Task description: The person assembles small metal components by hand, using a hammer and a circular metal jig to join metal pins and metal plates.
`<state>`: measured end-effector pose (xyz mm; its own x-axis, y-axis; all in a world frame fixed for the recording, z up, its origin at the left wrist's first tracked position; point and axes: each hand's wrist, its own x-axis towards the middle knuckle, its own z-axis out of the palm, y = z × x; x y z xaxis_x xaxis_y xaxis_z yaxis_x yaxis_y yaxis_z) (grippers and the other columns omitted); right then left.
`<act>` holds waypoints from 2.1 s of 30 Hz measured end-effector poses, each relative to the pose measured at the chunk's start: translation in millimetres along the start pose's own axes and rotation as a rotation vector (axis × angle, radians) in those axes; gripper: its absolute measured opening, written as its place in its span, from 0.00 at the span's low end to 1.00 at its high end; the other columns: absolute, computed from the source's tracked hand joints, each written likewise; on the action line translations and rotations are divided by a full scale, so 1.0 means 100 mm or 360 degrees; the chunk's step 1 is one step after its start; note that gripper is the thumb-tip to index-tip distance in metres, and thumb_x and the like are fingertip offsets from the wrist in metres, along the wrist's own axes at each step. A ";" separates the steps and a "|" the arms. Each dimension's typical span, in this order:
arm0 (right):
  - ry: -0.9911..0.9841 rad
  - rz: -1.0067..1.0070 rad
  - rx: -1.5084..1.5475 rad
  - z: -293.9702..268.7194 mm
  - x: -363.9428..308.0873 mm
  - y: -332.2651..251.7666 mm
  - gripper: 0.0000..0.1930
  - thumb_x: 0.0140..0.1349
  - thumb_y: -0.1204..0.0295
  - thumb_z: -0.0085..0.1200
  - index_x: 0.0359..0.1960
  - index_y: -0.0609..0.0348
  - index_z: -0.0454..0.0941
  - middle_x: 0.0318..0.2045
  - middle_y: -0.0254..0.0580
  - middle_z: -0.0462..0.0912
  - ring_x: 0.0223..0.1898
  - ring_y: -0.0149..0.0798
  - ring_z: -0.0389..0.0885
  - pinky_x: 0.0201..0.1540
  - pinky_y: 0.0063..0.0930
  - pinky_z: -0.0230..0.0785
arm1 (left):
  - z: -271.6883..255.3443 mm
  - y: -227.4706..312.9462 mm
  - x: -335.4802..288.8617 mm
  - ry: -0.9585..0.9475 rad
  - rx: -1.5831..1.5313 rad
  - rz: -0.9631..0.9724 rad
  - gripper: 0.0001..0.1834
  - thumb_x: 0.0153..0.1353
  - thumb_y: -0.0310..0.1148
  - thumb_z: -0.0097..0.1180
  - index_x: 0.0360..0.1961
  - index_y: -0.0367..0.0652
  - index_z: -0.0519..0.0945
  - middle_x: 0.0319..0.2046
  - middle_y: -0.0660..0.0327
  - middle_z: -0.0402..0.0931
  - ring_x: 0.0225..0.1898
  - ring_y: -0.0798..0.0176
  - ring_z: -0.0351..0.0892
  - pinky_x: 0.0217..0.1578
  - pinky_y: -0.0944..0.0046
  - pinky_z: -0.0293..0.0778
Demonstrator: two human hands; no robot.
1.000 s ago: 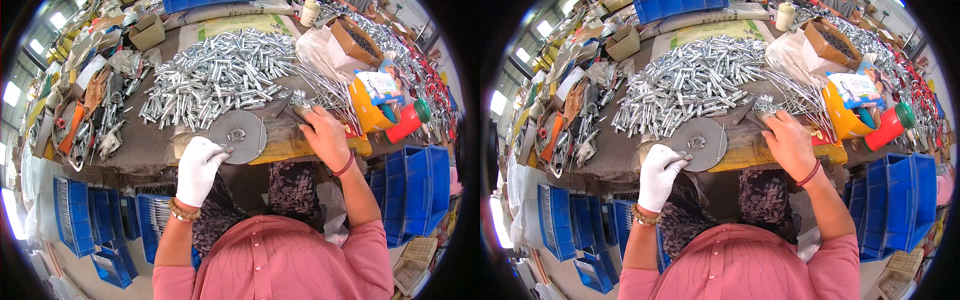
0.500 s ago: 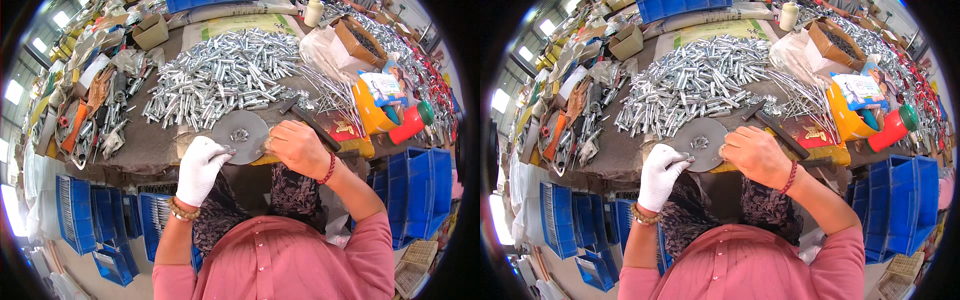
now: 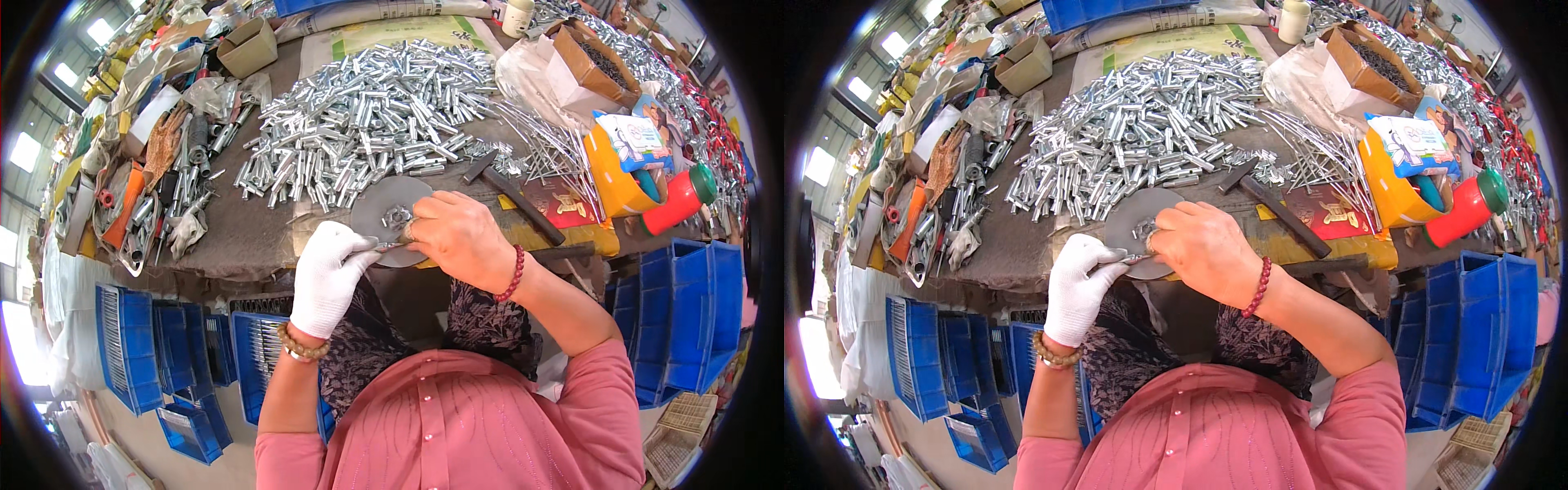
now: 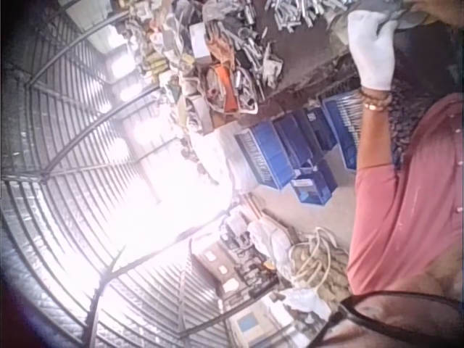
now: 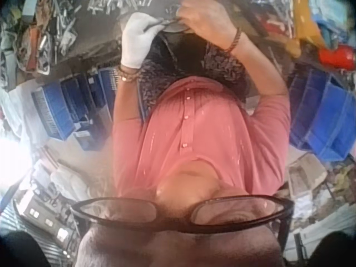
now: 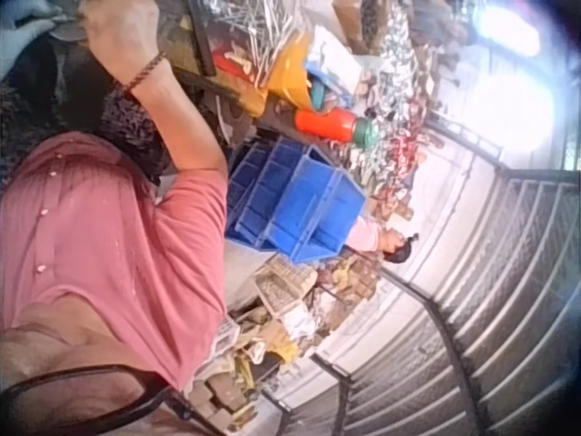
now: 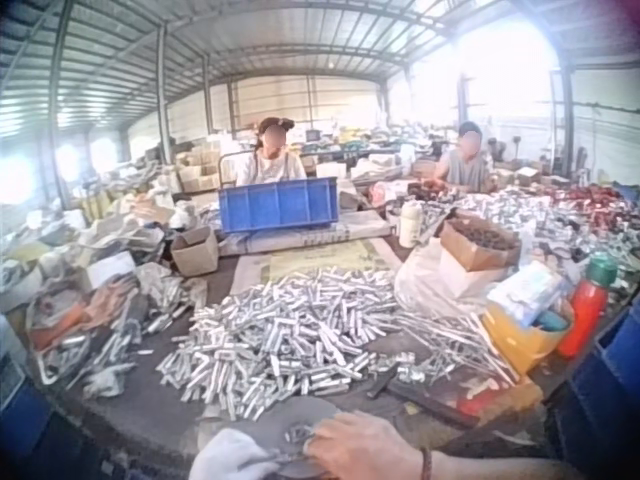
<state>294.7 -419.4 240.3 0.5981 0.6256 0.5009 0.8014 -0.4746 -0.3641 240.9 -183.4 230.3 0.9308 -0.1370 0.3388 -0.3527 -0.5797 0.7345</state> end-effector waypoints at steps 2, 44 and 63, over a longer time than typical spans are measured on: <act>-0.0052 0.0005 -0.0042 -0.01 0.01 0.01 0.04 0.57 0.72 0.64 0.28 0.53 0.82 0.32 0.37 0.77 0.40 0.45 0.79 0.44 0.41 0.73 | 0.00 -0.01 0.00 -0.0009 0.0003 -0.0019 0.09 0.54 0.23 0.73 0.37 0.39 0.88 0.34 0.57 0.78 0.39 0.55 0.80 0.42 0.59 0.75; 0.0085 0.0165 0.0341 0.20 0.18 -0.19 0.09 0.57 0.79 0.63 0.39 0.59 0.79 0.30 0.48 0.81 0.38 0.57 0.82 0.41 0.49 0.74 | 0.04 -0.09 -0.01 0.0053 0.0018 0.0132 0.09 0.55 0.24 0.73 0.37 0.38 0.88 0.35 0.54 0.80 0.41 0.50 0.82 0.45 0.56 0.77; 0.0212 0.0358 -0.0490 -0.38 -0.18 0.04 0.18 0.57 0.71 0.69 0.50 0.56 0.83 0.39 0.44 0.83 0.47 0.51 0.83 0.51 0.44 0.78 | 0.00 0.00 -0.02 0.0006 0.0058 0.0043 0.08 0.56 0.25 0.74 0.37 0.39 0.89 0.33 0.57 0.79 0.38 0.55 0.81 0.40 0.59 0.76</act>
<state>286.7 -455.8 259.8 0.7356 0.4088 0.5401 0.5980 -0.7665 -0.2342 239.0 -183.6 229.6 0.9207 -0.1500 0.3603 -0.3737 -0.6048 0.7033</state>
